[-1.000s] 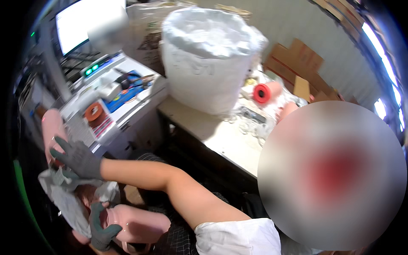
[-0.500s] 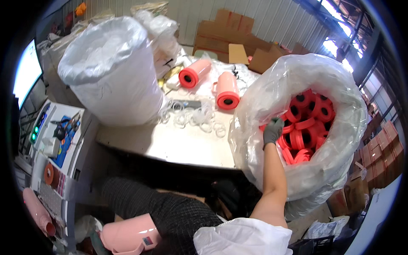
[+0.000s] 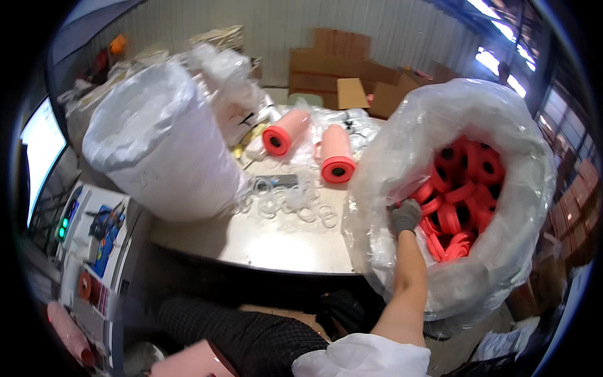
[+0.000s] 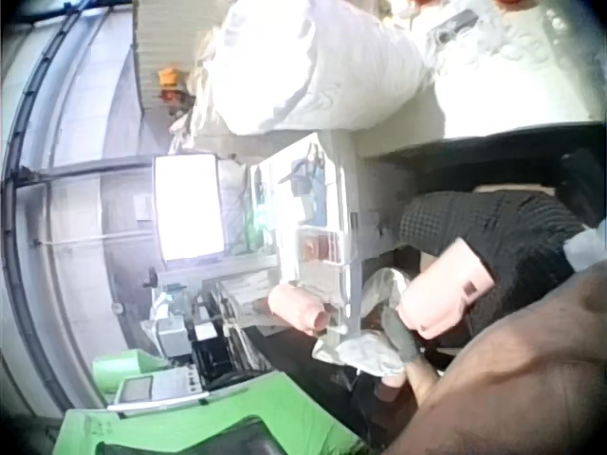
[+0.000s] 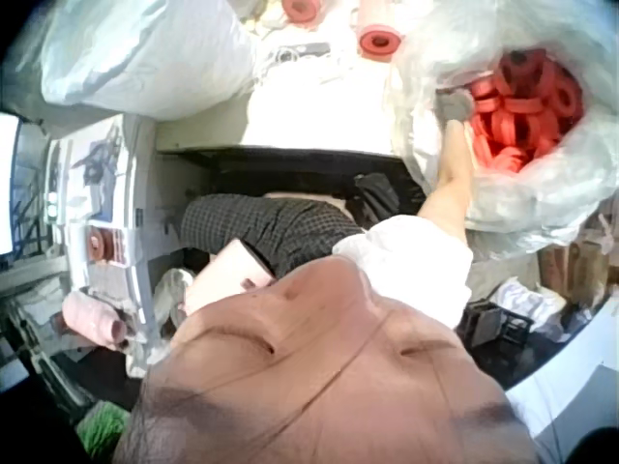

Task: The person sits on the floor and repeatedly picks up pink plastic containers. They peel labels from a roll, apply them to the containers, and place the labeled items into a white bag. The process is repeated for multiple units.

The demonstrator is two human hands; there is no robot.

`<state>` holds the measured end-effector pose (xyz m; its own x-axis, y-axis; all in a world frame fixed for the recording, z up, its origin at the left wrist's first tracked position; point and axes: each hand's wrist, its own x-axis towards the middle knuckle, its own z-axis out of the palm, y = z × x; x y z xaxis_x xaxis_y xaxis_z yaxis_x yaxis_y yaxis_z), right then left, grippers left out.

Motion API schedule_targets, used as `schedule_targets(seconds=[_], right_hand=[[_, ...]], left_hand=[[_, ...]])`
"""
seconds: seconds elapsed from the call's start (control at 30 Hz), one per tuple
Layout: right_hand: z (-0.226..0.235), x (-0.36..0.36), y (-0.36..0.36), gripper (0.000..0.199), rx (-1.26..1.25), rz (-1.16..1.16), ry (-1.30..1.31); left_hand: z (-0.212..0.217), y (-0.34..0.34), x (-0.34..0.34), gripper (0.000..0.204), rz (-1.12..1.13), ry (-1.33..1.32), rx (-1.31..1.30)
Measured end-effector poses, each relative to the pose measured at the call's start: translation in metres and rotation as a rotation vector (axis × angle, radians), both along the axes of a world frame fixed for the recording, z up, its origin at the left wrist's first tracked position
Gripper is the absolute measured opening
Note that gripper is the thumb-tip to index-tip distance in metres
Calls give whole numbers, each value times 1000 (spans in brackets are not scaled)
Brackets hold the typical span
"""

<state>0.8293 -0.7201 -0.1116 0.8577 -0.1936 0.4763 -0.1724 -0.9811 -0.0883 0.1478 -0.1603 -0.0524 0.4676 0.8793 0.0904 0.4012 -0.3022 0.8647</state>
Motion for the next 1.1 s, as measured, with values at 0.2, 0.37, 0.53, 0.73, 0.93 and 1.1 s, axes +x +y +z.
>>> schedule_targets(seconds=[0.2,0.37,0.53,0.73,0.93,1.1], right_hand=[[42,-59,-1,53,478,191,-594],[75,-156,204,48,1024,850,-254],[85,-345,426,54,1219,1628,461],[87,-365,453,61,898,2243,322],[85,-363,445,66,883,2304,273],[90,-367,433,58,898,2245,333]], left_hand=[[-72,11,-52,38,157,-595,-334],[-99,-12,-30,32,178,-466,-261],[-89,-44,-7,28,225,-1073,-676],[-84,-60,-17,32,262,-694,-401],[-92,-77,-11,33,248,-505,-235],[-82,-76,-1,35,341,-729,-362]])
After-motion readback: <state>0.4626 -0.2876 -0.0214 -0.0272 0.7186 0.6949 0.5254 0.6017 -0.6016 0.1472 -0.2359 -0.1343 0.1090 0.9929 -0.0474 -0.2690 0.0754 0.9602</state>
